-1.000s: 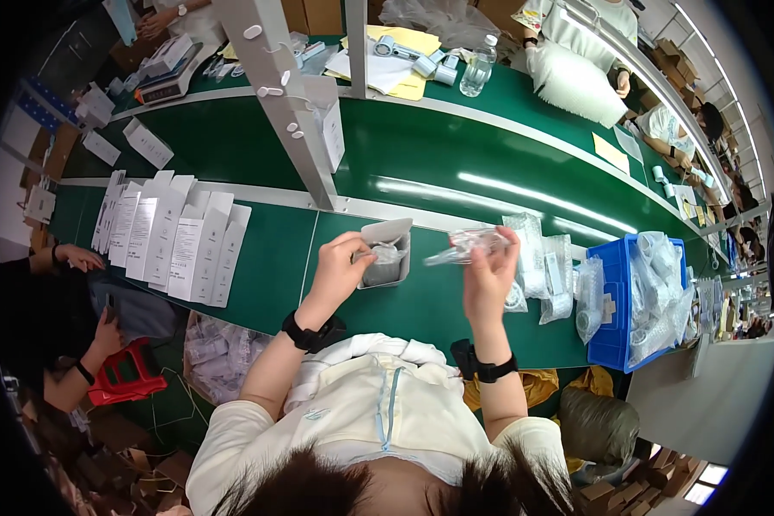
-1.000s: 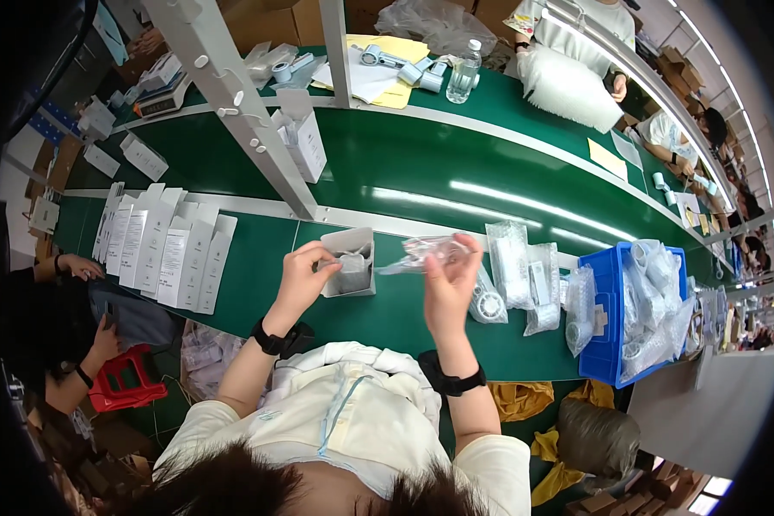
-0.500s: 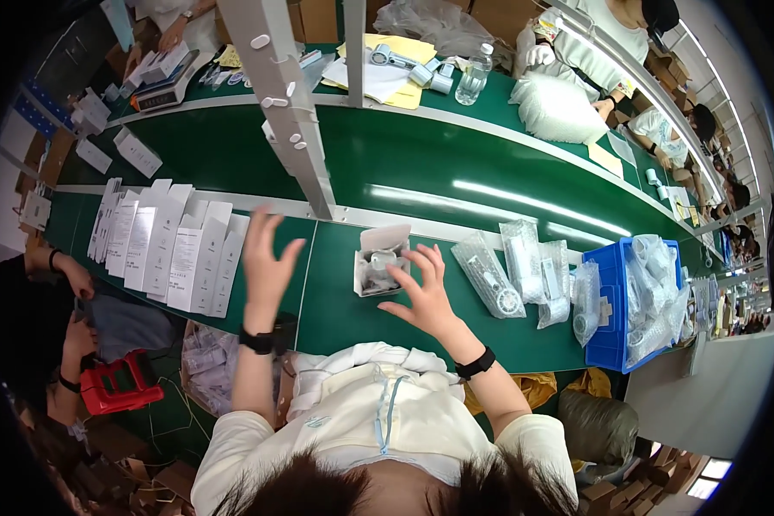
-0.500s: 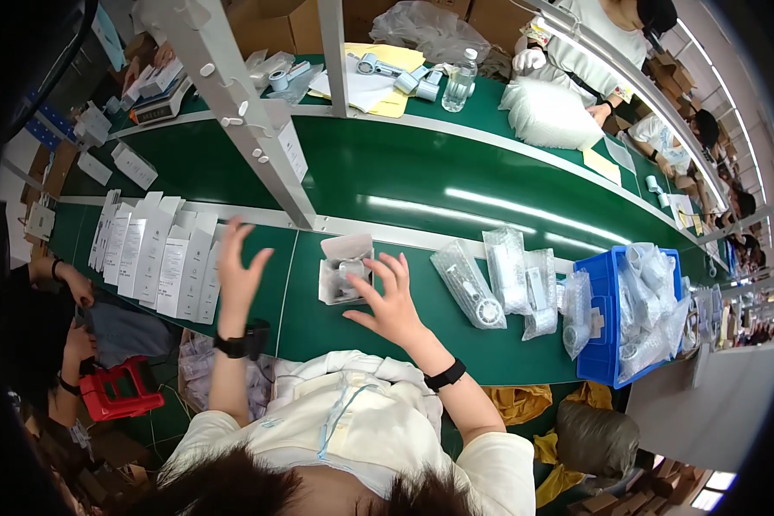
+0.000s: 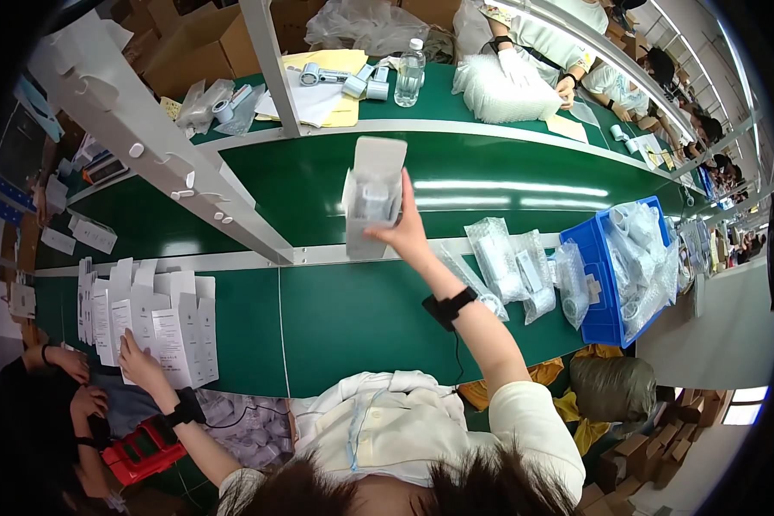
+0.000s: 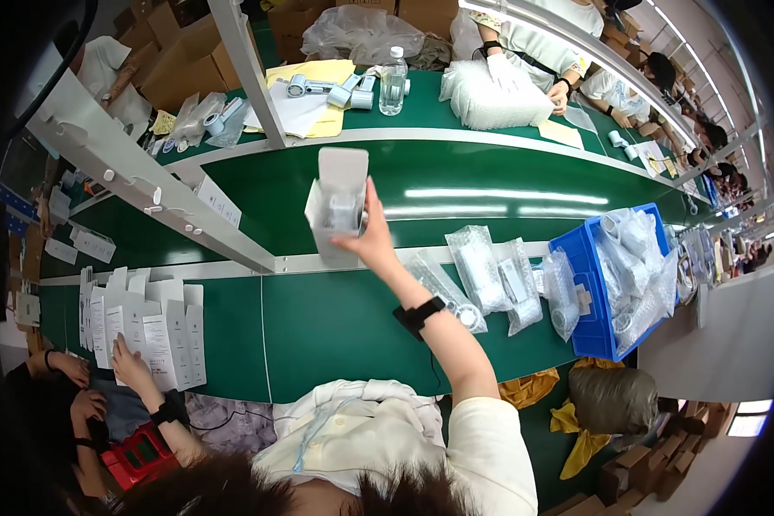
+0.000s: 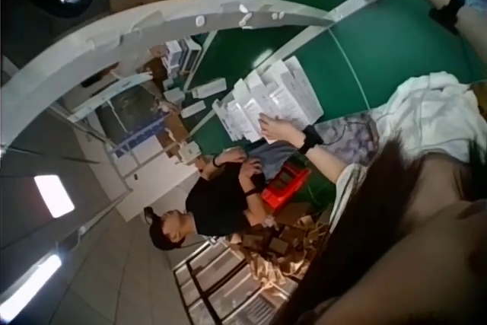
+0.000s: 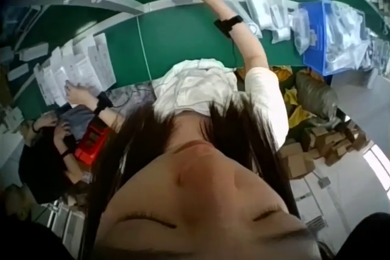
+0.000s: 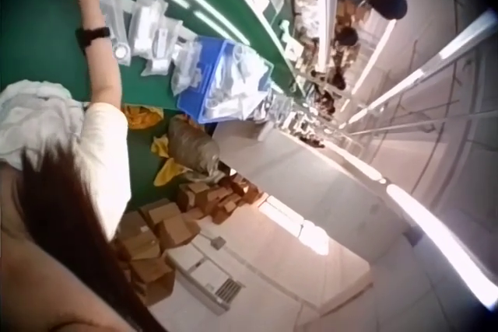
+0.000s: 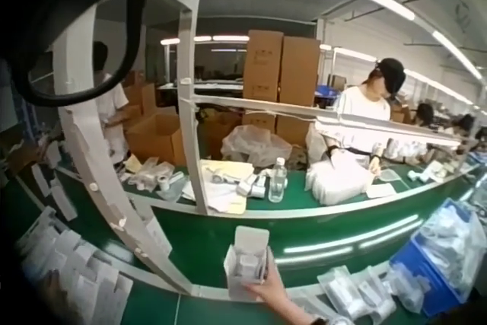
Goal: The person packs handheld fans by placing a fan and a small plastic bag into a box before setting it aside, then retrieves more plastic bags from a yellow bag on the floor.
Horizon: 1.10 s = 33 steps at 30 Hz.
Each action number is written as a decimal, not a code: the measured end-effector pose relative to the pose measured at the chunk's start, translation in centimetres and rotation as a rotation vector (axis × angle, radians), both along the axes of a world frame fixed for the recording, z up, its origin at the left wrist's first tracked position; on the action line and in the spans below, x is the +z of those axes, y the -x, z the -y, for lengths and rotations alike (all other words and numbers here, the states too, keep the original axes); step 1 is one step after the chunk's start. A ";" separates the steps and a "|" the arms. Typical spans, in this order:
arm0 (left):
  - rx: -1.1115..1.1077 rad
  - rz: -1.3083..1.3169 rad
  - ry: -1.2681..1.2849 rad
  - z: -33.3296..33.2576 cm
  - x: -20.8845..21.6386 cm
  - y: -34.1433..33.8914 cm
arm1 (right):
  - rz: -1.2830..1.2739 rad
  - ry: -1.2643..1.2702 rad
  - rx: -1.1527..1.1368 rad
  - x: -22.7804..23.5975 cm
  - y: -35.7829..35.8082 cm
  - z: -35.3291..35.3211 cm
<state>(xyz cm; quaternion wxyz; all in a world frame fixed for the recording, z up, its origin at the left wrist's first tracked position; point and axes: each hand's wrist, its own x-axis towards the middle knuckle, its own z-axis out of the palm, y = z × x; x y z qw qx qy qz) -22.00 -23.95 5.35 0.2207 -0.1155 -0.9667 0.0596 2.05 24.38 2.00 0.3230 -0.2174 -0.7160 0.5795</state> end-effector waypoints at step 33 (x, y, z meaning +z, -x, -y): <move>-0.993 1.660 -0.888 -28.7 -3.8 -17.4 | -0.424 0.625 -0.455 4.9 -13.5 2.0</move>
